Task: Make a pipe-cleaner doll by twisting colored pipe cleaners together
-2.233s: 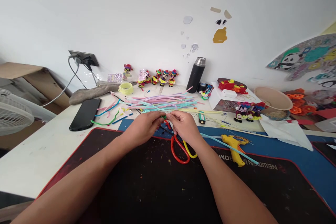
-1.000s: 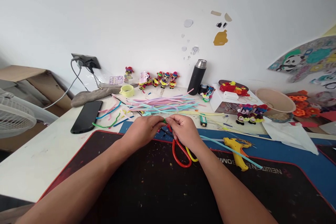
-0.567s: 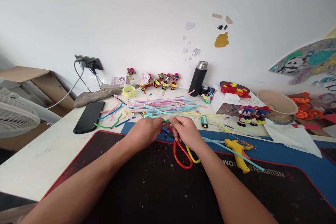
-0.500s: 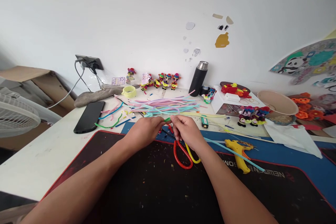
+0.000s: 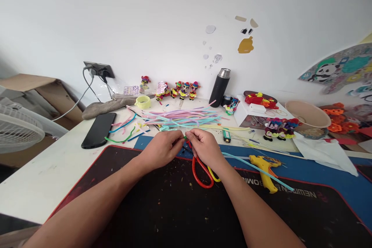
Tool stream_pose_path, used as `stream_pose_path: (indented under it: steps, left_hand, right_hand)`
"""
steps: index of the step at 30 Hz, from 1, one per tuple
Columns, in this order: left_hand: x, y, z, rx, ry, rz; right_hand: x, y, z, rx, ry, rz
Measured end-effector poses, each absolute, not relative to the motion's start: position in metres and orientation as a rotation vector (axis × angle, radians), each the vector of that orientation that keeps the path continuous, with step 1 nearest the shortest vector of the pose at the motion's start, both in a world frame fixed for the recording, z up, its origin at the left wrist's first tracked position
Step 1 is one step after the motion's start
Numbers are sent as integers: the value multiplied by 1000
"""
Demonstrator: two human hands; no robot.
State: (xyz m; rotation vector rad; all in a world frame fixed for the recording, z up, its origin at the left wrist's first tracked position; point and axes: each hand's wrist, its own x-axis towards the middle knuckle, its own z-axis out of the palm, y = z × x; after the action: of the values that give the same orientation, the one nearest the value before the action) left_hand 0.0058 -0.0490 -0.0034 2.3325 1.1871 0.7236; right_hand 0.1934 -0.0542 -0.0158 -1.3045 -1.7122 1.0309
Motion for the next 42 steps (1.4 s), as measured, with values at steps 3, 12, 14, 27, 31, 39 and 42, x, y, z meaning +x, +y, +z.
stream_pose_path:
  steps: [3,12,14,27,31,39,42]
  left_hand:
    - [6,-49,-1,2131,1125,724]
    - [6,-45,-6,1910,1064,757]
    - [4,-45,-7,2105,1110,772]
    - [7,-48,-8,2449,1168,599]
    - [12,-49,-6,2168,1115,665]
    - [14,-48,-7,1752,1049,714]
    - [12,-47,-9,1727,1024,745]
  right_hand:
    - [192,-55,-15,-1296,-1696,1013]
    - [195,-52,-11,-1290,-1573,1043]
    - [194,-53,-11,-1292,-1568,1049]
    - [191,-56,-12,-1315,-1613,1073]
    - [189,-57,-11,-1296,-1609,1077]
    - [188,-57,-16,-1232,-1554,1135]
    - [188,-55,-19,-1192,-1511,1197]
